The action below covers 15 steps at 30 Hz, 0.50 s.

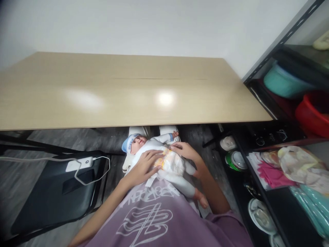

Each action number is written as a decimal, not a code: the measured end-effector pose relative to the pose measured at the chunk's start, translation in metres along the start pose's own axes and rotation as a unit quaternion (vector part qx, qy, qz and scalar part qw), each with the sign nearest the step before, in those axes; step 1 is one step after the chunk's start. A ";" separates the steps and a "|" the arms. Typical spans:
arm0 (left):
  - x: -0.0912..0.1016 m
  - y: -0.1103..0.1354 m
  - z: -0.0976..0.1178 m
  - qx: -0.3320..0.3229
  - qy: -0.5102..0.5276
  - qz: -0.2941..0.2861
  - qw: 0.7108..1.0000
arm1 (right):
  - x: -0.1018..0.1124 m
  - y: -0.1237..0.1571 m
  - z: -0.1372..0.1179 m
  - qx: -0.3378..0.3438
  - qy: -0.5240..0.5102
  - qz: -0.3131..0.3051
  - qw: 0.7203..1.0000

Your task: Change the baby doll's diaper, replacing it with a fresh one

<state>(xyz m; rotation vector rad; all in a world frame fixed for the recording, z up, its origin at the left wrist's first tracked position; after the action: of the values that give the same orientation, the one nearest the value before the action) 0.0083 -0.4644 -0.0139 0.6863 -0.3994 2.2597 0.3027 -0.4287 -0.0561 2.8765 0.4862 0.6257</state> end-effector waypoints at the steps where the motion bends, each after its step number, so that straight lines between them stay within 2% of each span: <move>1: 0.000 0.000 0.000 -0.001 0.000 0.000 1.000 | 0.000 -0.001 0.001 -0.003 -0.008 -0.001 1.000; 9: 0.001 0.000 0.000 -0.005 -0.003 0.005 1.000 | -0.007 -0.014 0.008 -0.004 0.004 0.044 0.999; 15: -0.001 -0.001 -0.002 -0.008 -0.003 0.011 1.000 | 0.000 -0.018 0.014 0.019 0.039 0.123 0.991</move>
<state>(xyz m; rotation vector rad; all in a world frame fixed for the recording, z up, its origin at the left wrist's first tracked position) 0.0085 -0.4636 -0.0156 0.6839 -0.4286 2.2734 0.3032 -0.4129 -0.0727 2.9834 0.1540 0.7765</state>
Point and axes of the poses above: each hand's wrist, its own y-axis away from the middle knuckle, its own x-axis out of the back of the hand, z = x × y, the point moved 1 cm from there along -y, towards the middle knuckle, and after that the axes turned 9 degrees about y, right-handed, at the moved point
